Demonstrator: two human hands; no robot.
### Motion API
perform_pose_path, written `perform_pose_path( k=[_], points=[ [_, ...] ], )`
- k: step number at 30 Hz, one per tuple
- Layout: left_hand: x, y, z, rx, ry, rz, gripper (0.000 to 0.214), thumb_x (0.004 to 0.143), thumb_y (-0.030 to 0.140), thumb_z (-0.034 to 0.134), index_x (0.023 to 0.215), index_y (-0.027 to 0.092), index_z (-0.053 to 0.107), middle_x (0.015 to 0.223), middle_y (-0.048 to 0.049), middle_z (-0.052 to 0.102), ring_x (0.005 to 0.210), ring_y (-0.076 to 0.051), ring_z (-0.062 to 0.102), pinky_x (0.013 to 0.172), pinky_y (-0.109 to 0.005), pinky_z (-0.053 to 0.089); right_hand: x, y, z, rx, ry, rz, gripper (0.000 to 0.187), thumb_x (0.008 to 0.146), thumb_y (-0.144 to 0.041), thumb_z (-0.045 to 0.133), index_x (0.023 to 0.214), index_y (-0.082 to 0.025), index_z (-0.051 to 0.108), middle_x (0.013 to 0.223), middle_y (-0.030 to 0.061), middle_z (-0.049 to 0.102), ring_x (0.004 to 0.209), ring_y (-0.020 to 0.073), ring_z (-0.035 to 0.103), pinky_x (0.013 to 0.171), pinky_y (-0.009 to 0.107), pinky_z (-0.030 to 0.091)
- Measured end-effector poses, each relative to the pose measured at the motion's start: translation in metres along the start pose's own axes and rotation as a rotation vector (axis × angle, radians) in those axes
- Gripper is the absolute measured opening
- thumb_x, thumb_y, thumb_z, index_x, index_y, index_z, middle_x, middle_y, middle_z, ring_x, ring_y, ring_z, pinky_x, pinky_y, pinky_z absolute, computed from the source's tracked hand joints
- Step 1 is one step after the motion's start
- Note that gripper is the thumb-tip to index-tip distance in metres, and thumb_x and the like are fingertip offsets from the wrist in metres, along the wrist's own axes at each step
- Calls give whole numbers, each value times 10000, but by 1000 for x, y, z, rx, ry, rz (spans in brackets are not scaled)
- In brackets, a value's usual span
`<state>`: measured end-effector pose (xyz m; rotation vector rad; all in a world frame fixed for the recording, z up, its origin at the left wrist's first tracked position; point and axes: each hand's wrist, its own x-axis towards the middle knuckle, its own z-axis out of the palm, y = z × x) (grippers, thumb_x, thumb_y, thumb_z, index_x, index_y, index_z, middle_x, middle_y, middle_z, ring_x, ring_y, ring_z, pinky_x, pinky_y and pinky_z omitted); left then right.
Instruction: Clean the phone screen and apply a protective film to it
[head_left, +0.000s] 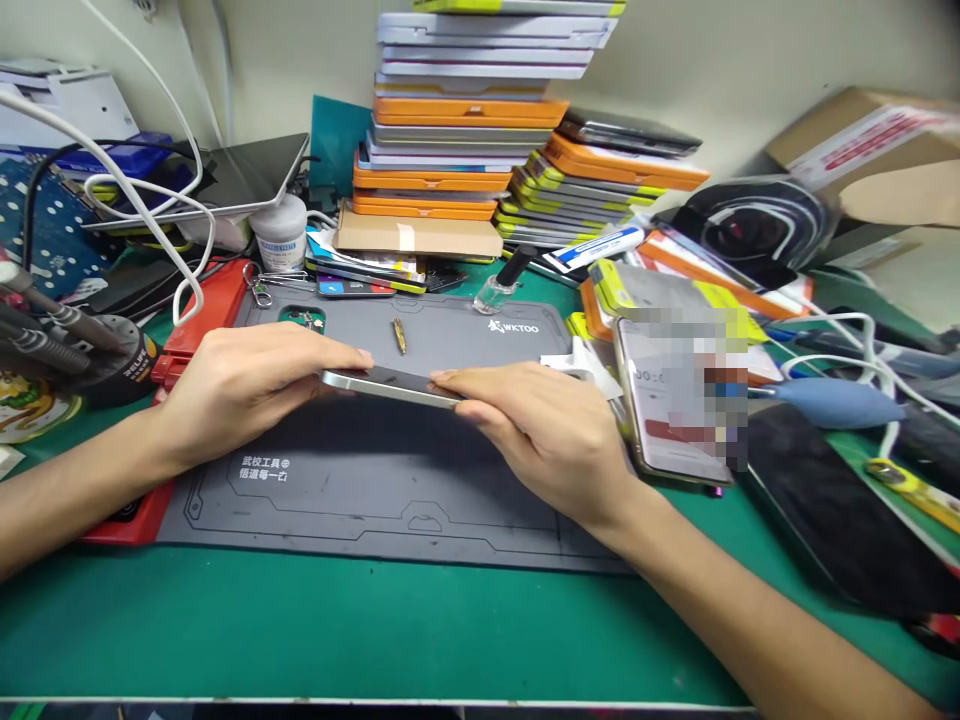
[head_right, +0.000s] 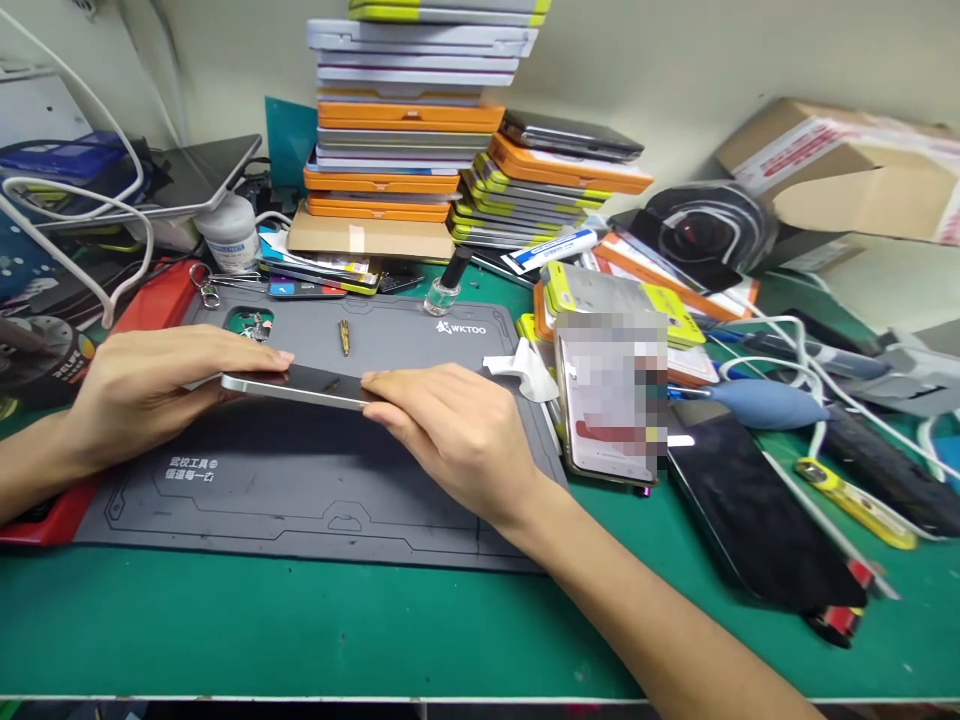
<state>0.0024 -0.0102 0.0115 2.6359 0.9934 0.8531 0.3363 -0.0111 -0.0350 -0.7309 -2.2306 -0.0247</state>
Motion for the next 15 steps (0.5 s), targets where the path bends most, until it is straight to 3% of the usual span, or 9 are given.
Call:
perform_pose_path(
  k=[4, 8, 15],
  points=[
    [1, 0, -1, 48, 52, 115, 330, 1229, 344, 518, 1303, 306, 838, 1288, -36, 912, 1262, -200, 855, 1143, -364, 676, 6, -6, -3, 44, -27, -88, 361, 1124, -141, 671, 1444, -235, 807, 1303, 111, 915, 1168, 287, 901, 952, 426, 738],
    [-4, -5, 2, 62, -45, 151, 407, 1245, 485, 448, 1333, 331, 814, 1266, -55, 902, 1237, -223, 842, 1120, -392, 680, 10, -13, -6, 75, -17, -128, 466, 1075, -83, 670, 1497, -250, 773, 1281, 93, 921, 1151, 279, 902, 950, 427, 751],
    [-6, -5, 6, 48, -127, 341, 367, 1216, 570, 519, 1345, 362, 793, 1268, -74, 861, 1196, -250, 814, 1080, -389, 674, 11, -16, -9, 44, -51, -260, 224, 1134, -191, 720, 1338, -167, 809, 1239, 137, 924, 1100, 255, 903, 941, 386, 752]
  ],
)
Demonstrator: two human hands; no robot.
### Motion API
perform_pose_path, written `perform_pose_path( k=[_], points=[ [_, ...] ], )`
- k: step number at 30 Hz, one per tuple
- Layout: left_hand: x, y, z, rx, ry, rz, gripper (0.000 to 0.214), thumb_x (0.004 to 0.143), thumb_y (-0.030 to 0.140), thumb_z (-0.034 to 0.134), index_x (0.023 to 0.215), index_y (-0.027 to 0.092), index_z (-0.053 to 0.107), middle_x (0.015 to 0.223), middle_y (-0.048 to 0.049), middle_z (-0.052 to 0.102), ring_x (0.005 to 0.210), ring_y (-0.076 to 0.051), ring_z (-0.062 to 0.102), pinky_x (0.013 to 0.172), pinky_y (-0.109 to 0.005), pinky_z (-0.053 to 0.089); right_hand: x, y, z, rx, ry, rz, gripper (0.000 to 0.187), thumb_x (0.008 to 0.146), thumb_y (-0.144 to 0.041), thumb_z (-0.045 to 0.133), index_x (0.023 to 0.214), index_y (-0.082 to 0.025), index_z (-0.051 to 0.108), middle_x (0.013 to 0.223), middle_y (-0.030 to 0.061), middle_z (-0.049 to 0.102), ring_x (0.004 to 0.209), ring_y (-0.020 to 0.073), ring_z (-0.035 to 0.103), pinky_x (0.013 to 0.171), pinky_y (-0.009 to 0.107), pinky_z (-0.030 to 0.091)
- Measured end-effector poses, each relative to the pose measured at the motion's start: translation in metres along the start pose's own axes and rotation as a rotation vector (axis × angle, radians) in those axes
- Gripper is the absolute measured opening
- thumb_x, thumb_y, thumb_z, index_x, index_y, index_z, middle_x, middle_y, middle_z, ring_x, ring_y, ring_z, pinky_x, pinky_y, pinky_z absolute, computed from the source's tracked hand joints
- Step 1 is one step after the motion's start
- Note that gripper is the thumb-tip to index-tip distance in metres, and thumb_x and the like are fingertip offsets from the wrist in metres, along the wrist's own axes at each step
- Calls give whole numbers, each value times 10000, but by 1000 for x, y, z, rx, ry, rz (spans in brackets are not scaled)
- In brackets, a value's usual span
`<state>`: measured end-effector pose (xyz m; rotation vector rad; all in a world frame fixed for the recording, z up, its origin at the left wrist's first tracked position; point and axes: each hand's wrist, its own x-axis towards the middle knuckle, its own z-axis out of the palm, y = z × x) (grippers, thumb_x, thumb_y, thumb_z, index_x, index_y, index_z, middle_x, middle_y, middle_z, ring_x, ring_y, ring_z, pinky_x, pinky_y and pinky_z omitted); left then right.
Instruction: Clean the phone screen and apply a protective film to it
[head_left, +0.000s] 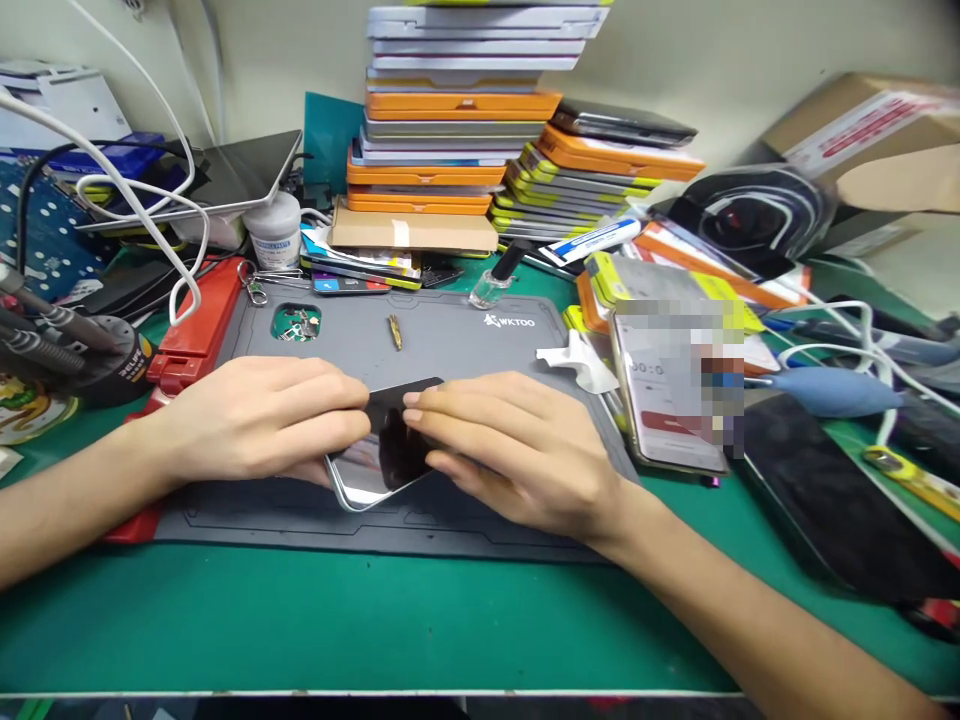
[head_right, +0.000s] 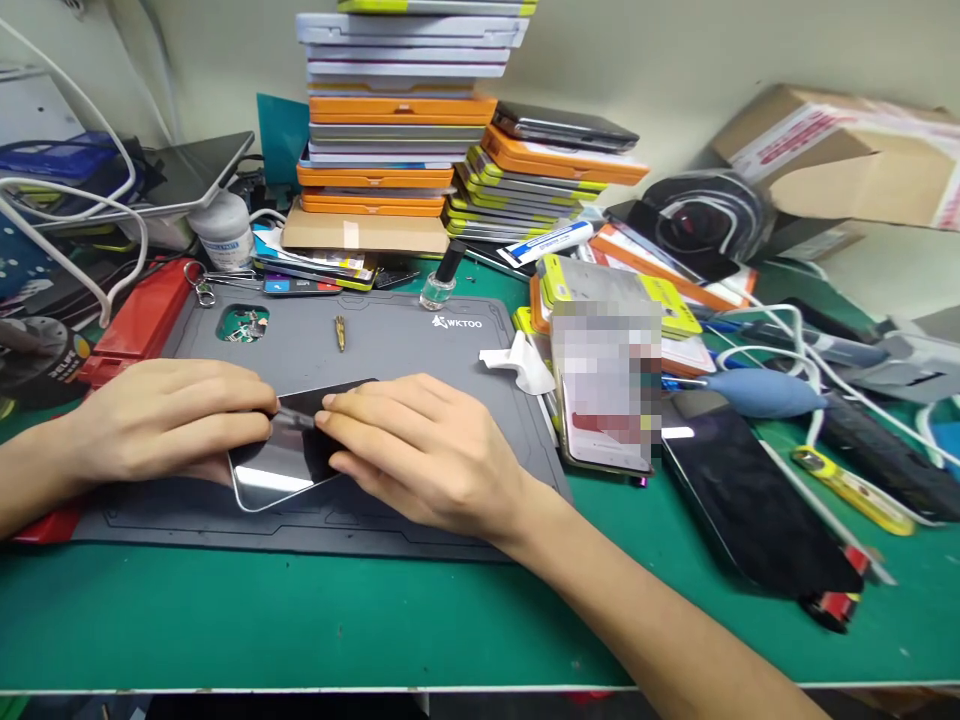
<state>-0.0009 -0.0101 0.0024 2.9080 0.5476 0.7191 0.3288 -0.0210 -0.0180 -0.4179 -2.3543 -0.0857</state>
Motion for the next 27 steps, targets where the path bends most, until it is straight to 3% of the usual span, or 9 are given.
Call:
perform_pose_path(
  k=[4, 6, 10, 14, 19, 23, 27],
  points=[
    [9, 7, -4, 12, -161, -80, 446, 1192, 663, 518, 1232, 337, 819, 1283, -88, 858, 1277, -277, 816, 1108, -416, 677, 3, -6, 0, -3, -47, -51, 173, 1164, -213, 703, 1263, -220, 845, 1229, 82, 931, 1098, 220, 901, 964, 368, 752],
    [9, 9, -4, 31, -174, -121, 519, 1172, 733, 501, 1219, 317, 809, 1298, -99, 856, 1264, -284, 829, 1100, -420, 681, 5, -12, 0, -14, -39, -68, 167, 1162, -192, 704, 1239, -229, 848, 1216, 58, 935, 1099, 205, 901, 975, 360, 749],
    [-4, 8, 4, 93, -12, -116, 515, 1121, 773, 598, 1345, 344, 776, 1384, -102, 862, 1122, -275, 877, 938, -366, 701, 8, -25, -4, -16, -15, -44, 142, 1143, -157, 727, 1228, -190, 836, 1220, 79, 932, 1110, 196, 900, 970, 345, 751],
    [-7, 8, 7, 113, 37, -72, 455, 1150, 699, 620, 1384, 338, 767, 1217, -68, 906, 1008, -229, 897, 780, -274, 663, 7, -34, -8, -15, -29, 2, 140, 1107, -116, 770, 1225, -163, 828, 1212, 101, 932, 1096, 199, 905, 954, 331, 751],
    [2, 9, 2, 105, 150, 91, 361, 1230, 543, 530, 1342, 253, 713, 1036, -50, 883, 961, -165, 877, 750, -221, 629, 5, -44, -10, -17, 11, 26, 111, 1127, -101, 747, 1195, -137, 827, 1186, 115, 934, 1154, 203, 898, 983, 317, 731],
    [2, 8, 0, 121, 174, 156, 311, 1239, 450, 531, 1374, 259, 737, 1029, -56, 865, 938, -191, 864, 803, -268, 677, 4, -51, -12, -6, 16, 39, 123, 1152, -125, 721, 1194, -143, 835, 1145, 87, 940, 1142, 182, 897, 993, 293, 722],
    [3, 9, -2, 189, 214, 258, 309, 1230, 405, 537, 1290, 213, 771, 997, -62, 851, 880, -202, 847, 881, -310, 723, 3, -55, -12, 17, 19, 38, 119, 1151, -168, 731, 1175, -140, 844, 1122, 88, 938, 1173, 193, 888, 1005, 296, 734]
  ],
)
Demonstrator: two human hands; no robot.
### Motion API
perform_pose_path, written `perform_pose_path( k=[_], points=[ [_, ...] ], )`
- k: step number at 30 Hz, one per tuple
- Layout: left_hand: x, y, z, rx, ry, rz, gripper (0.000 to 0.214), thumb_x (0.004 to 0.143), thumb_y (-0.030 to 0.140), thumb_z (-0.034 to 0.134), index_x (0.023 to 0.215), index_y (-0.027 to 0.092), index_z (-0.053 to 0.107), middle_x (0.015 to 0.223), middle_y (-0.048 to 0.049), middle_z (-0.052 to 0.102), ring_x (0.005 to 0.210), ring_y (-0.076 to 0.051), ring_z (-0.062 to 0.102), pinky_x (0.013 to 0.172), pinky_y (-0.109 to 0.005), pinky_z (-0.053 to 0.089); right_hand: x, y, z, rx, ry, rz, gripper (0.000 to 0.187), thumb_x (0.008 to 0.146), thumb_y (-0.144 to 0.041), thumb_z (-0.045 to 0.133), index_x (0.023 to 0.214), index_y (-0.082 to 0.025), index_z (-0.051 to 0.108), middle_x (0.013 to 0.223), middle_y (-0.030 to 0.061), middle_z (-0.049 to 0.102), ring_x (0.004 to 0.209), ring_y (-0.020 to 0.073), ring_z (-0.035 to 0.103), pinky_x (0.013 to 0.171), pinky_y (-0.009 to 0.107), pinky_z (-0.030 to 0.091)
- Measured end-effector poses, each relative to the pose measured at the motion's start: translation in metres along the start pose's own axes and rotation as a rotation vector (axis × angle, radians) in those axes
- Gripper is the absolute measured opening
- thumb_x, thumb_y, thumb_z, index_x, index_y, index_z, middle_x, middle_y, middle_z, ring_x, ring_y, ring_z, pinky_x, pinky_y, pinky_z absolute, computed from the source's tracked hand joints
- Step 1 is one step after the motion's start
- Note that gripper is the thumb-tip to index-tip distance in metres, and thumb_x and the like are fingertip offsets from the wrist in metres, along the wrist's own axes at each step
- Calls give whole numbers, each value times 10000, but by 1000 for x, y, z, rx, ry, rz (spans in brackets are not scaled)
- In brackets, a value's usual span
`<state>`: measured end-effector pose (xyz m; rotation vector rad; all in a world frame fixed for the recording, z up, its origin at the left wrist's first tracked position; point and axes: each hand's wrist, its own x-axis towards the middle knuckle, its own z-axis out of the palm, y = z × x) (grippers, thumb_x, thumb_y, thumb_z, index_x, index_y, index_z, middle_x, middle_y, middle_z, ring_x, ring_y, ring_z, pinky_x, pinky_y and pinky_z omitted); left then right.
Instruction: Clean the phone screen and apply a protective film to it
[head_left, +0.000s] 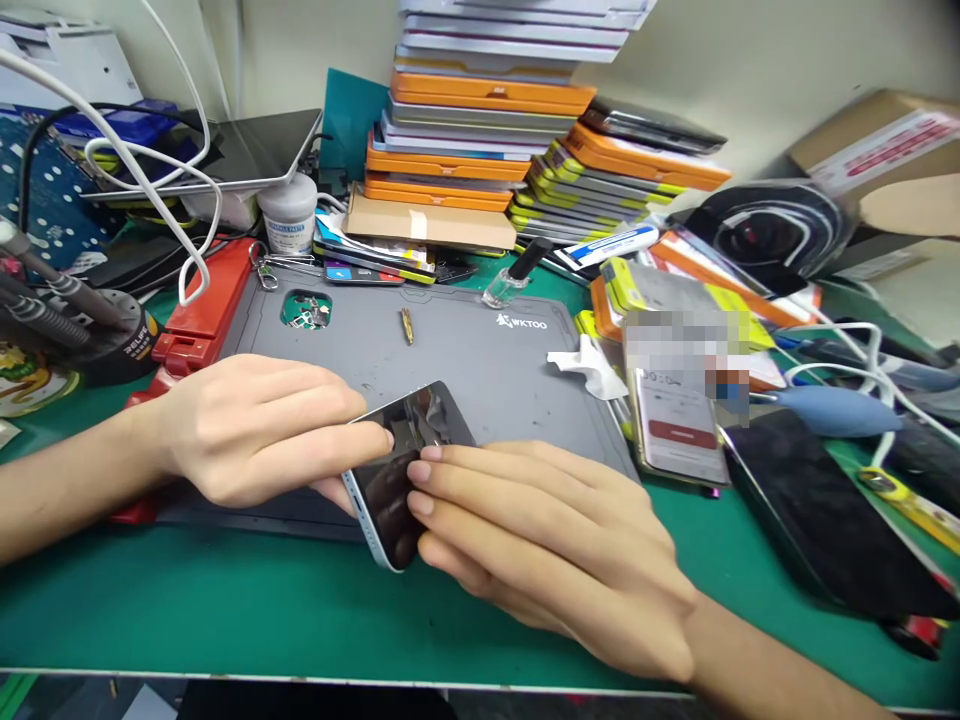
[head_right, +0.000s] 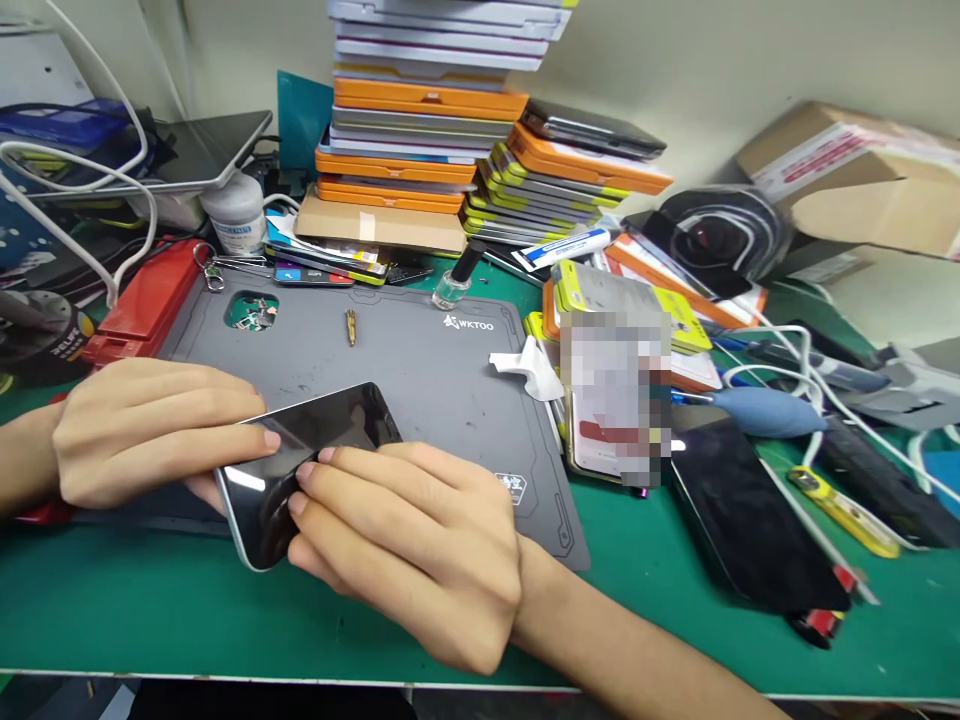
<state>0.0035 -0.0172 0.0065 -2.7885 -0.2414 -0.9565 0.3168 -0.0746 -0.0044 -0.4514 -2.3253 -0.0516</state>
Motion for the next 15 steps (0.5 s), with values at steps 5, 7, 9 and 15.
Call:
perform_pose_path(
  k=[5, 7, 9, 15],
  points=[
    [4, 0, -1, 77, -20, 90, 299, 1231, 384, 516, 1231, 249, 782, 958, -39, 838, 822, -188, 820, 827, -314, 737, -1, -3, -1, 7, -2, -2, 174, 1187, -219, 696, 1163, -156, 856, 1128, 72, 940, 1204, 185, 884, 1019, 282, 732],
    [7, 0, -2, 103, -50, 124, 287, 1224, 365, 521, 1206, 258, 786, 924, -32, 826, 789, -186, 804, 767, -316, 725, 0, -3, -2, 16, -2, -8, 195, 1200, -225, 678, 1169, -138, 850, 1127, 74, 941, 1197, 182, 887, 1010, 284, 735],
    [10, 1, -4, 117, -83, 158, 272, 1215, 350, 538, 1152, 264, 788, 877, -22, 806, 757, -183, 788, 702, -311, 697, 1, -3, -4, 37, -16, 6, 182, 1196, -219, 690, 1167, -129, 846, 1116, 74, 941, 1185, 175, 889, 1005, 276, 734],
    [15, 4, -3, 151, -82, 204, 257, 1173, 392, 636, 976, 278, 756, 769, 8, 724, 621, -157, 672, 514, -300, 523, 2, -5, -8, 48, -38, 16, 114, 1153, -220, 774, 1166, -140, 853, 1139, 60, 943, 1205, 163, 884, 1031, 259, 724]
  ],
)
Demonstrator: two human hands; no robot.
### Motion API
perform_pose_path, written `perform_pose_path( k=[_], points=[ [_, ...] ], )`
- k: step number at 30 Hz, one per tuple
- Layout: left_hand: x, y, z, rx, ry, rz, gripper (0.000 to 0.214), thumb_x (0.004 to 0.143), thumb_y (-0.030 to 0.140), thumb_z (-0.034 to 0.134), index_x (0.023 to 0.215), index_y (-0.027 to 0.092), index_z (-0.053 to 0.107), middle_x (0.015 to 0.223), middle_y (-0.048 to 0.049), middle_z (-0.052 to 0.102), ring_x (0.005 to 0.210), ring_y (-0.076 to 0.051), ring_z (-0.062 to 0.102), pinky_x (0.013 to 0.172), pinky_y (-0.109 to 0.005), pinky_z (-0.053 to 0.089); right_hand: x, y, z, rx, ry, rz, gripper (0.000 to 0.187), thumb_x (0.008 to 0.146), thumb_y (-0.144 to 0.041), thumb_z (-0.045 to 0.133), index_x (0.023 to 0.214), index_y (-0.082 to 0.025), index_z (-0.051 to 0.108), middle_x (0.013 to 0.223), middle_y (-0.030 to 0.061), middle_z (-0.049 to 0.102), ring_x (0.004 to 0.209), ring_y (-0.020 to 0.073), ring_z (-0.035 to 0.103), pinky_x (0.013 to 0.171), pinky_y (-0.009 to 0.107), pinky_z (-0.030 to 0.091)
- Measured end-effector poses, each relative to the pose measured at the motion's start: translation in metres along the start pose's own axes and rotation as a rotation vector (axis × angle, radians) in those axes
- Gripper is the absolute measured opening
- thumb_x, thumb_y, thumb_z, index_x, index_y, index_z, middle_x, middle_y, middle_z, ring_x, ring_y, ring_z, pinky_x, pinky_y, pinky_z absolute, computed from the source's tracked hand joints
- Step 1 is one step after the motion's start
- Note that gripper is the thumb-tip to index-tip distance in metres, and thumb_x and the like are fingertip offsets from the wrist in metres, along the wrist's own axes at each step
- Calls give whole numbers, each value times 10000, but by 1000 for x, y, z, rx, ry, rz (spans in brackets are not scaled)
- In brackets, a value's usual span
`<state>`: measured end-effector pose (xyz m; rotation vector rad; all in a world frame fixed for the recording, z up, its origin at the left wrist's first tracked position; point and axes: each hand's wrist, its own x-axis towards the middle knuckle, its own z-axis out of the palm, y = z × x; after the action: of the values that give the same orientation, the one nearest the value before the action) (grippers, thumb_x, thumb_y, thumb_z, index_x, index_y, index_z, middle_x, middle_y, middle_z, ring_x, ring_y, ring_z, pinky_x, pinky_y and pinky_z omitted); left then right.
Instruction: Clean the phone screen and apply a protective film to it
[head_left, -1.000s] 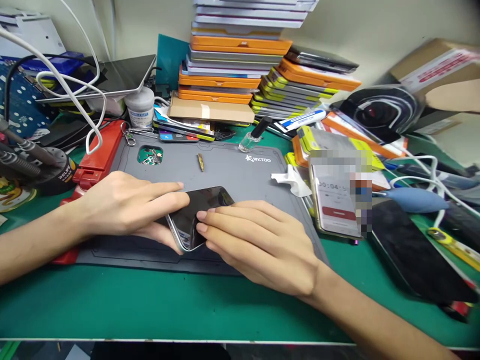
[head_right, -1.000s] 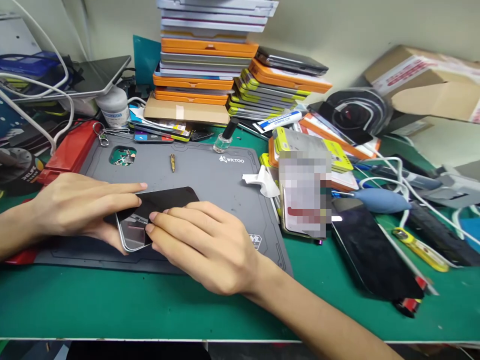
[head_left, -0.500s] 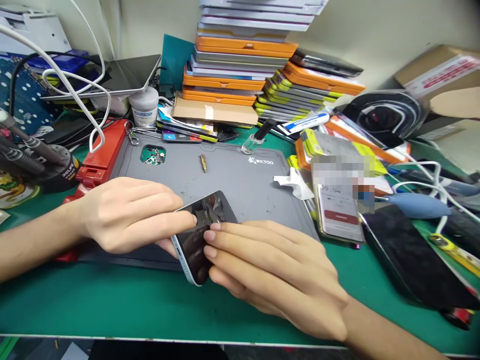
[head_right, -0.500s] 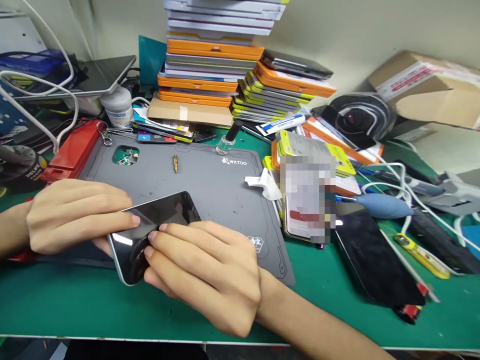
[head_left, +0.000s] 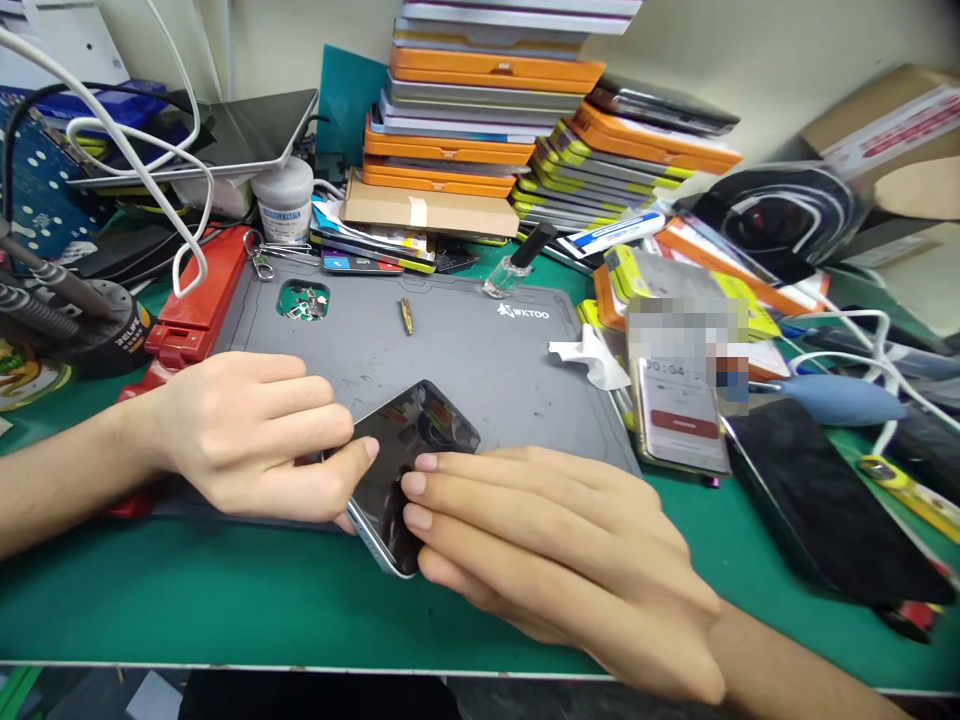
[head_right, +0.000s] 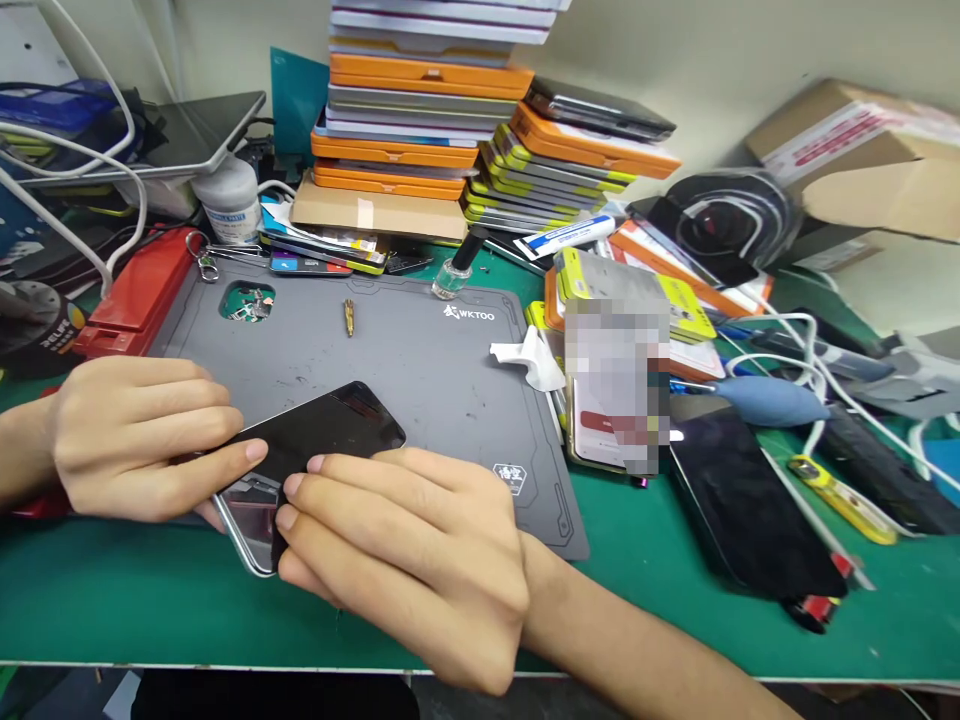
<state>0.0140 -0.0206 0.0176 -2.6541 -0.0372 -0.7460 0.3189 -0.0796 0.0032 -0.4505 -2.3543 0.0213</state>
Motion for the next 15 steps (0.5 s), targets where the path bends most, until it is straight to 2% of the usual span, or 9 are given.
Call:
perform_pose_path(
  k=[4, 6, 10, 15],
  points=[
    [3, 2, 1, -17, -20, 9, 207, 1109, 331, 740, 909, 277, 746, 680, 36, 622, 544, -134, 558, 461, -295, 417, 0, -2, -2, 21, -49, -14, 134, 1162, -192, 747, 1212, -130, 856, 1223, 64, 934, 1268, 156, 863, 1090, 255, 710],
    [4, 1, 1, -29, -19, 18, 219, 1111, 342, 749, 901, 280, 745, 666, 41, 600, 545, -133, 558, 461, -293, 411, -1, -1, -4, 28, -64, -18, 153, 1172, -192, 727, 1214, -131, 861, 1252, 67, 929, 1287, 160, 857, 1095, 259, 716],
    [4, -2, 2, -60, -19, 12, 282, 1168, 445, 676, 954, 277, 752, 744, 13, 684, 617, -157, 655, 490, -314, 465, -1, -1, -6, 25, -93, -20, 177, 1183, -213, 710, 1232, -140, 864, 1275, 70, 923, 1301, 171, 854, 1086, 273, 731],
    [0, -1, 3, -144, -64, 12, 225, 1155, 405, 705, 972, 280, 748, 766, 21, 704, 605, -156, 652, 489, -334, 455, -2, -2, -6, 37, -90, -21, 173, 1181, -228, 723, 1227, -141, 865, 1268, 64, 925, 1296, 158, 852, 1048, 256, 732]
  ],
)
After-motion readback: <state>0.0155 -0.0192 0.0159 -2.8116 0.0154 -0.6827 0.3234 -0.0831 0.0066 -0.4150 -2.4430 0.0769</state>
